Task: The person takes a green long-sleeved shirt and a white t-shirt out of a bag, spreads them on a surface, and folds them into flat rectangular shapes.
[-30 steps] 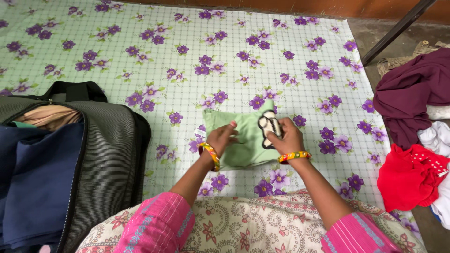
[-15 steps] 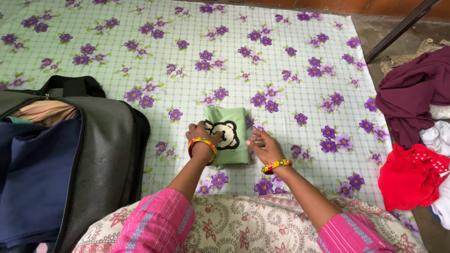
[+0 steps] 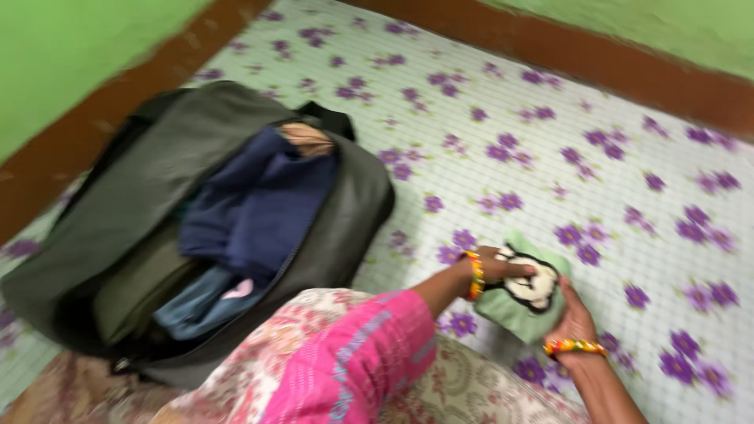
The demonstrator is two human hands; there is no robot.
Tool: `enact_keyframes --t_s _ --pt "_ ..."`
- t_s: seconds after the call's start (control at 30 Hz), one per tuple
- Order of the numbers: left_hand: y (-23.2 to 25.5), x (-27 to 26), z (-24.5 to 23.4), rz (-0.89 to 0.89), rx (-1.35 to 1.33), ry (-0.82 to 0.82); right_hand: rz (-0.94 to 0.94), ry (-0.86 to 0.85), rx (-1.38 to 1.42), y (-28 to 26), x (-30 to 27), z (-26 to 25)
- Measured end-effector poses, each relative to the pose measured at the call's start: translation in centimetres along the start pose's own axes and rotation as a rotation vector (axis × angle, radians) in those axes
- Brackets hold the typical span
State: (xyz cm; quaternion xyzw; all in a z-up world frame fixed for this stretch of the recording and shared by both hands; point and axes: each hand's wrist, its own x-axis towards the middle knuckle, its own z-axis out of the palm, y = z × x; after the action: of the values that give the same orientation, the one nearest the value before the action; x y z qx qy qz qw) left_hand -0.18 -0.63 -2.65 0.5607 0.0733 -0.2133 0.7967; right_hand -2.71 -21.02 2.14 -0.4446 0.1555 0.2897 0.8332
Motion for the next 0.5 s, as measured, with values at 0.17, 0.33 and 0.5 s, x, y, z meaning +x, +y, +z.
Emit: enact_keyframes --t_s 0.17,0.33,0.5 --pt "7.0 -7.2 2.2 0.158 0.26 -0.011 0.027 -0.017 -0.066 0.6 -2.4 1.5" --pt "15.3 -21.0 -0.3 0.397 0.913 0.35 0.017 -0.108 -0.187 1.3 -4.5 4.3" --pt "18.7 -43.7 -9.6 0.822 0.823 1.091 0.01 -0.033 -0.072 2.5 -6.6 7.5"
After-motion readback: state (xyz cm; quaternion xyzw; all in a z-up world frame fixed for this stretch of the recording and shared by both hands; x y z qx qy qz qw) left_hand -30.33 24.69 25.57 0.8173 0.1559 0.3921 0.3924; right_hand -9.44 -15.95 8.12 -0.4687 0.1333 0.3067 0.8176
